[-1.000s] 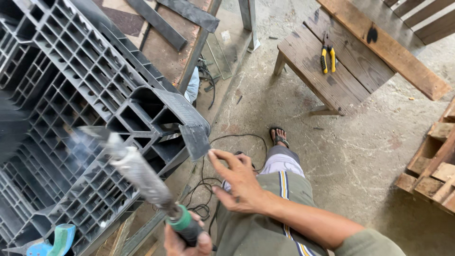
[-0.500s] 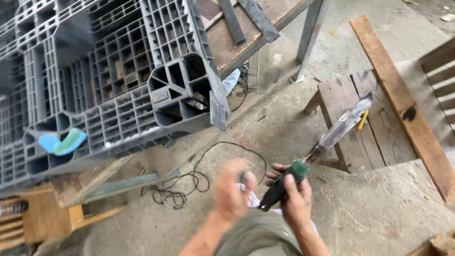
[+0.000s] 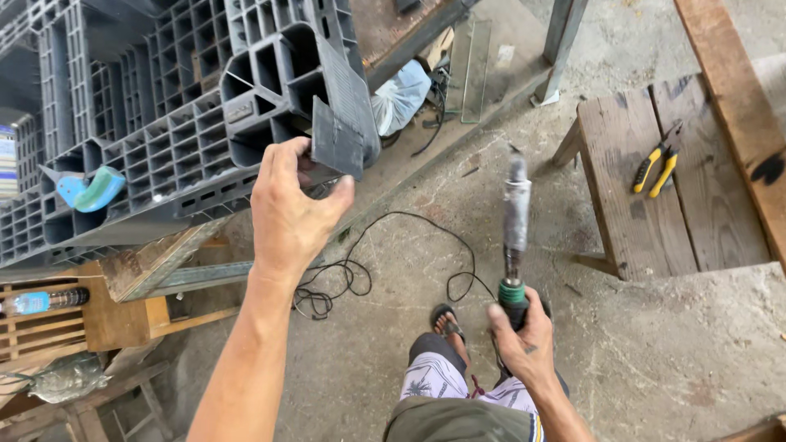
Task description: The person uses a soldering iron to melt and fuse a black plastic strip to the edge of a large black plastic crate. They hold the strip in place with one hand while applying heat with the other, moving along the seam to join the materials.
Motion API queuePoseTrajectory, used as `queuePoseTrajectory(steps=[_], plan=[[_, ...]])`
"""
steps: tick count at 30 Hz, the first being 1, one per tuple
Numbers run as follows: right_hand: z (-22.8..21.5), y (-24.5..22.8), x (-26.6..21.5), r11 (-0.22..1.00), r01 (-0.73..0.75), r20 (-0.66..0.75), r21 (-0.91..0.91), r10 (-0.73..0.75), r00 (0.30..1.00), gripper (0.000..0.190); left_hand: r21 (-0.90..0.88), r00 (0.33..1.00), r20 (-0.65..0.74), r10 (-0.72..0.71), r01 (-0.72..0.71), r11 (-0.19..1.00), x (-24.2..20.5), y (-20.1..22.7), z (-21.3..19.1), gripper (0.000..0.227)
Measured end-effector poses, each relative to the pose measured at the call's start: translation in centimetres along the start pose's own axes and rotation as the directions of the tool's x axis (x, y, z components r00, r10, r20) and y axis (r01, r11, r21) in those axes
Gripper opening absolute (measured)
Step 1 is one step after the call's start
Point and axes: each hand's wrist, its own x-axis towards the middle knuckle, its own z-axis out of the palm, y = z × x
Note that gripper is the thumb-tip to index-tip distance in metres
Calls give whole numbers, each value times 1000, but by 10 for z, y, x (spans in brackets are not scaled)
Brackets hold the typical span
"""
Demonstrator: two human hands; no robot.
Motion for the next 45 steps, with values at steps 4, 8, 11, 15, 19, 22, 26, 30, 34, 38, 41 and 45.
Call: queuePoseTrajectory(steps=[4, 8, 11, 15, 19, 22, 26, 30, 34, 38, 41, 45], plan=[[20, -18, 3, 983, 98, -25, -155, -103, 994, 60, 114, 990, -9, 138, -136, 984, 11, -8, 9, 30], [45, -22, 5, 988, 152, -37, -40, -154, 987, 54, 163, 990, 33, 135, -139, 977, 9, -23, 4, 29], [67, -23, 6, 985, 126, -24, 120, -124, 992, 49, 223, 980, 29, 195, -197, 955, 11, -32, 4, 31], [81, -22, 3, 980, 37, 41, 196, -46, 998, 45, 260, 983, 50, 175, -182, 948, 9, -45, 6, 29], [80, -18, 12, 961, 172, 106, 217, -198, 974, 41, 305, 977, 31, 212, -211, 929, 6, -51, 11, 32], [77, -18, 16, 953, 209, 172, 218, -248, 953, 46, 357, 966, 18, 258, -247, 901, 6, -53, 13, 34], [77, -14, 18, 912, -135, 368, 388, -18, 930, 47, 365, 952, 10, 306, -288, 885, 3, -59, 13, 33], [78, -8, 24, 866, -233, 431, 443, 22, 902, 46, 297, 988, -5, 154, -146, 943, 4, -57, 18, 32], [75, -3, 23, 953, -120, 350, 279, 16, 937, 45, 155, 979, -71, 191, -178, 972, -3, -45, 22, 35], [75, -7, 15, 982, 3, 263, 187, -53, 963, 46, -134, 995, -82, -54, 43, 990, -8, -27, 35, 48], [73, -9, 14, 982, 11, 271, 191, -64, 960, 46, -175, 988, -132, -85, 62, 983, -16, -22, 41, 51], [72, -14, 15, 970, -127, 329, 205, 54, 943, 45, -72, 996, -74, -43, 38, 997, -18, -29, 46, 40]])
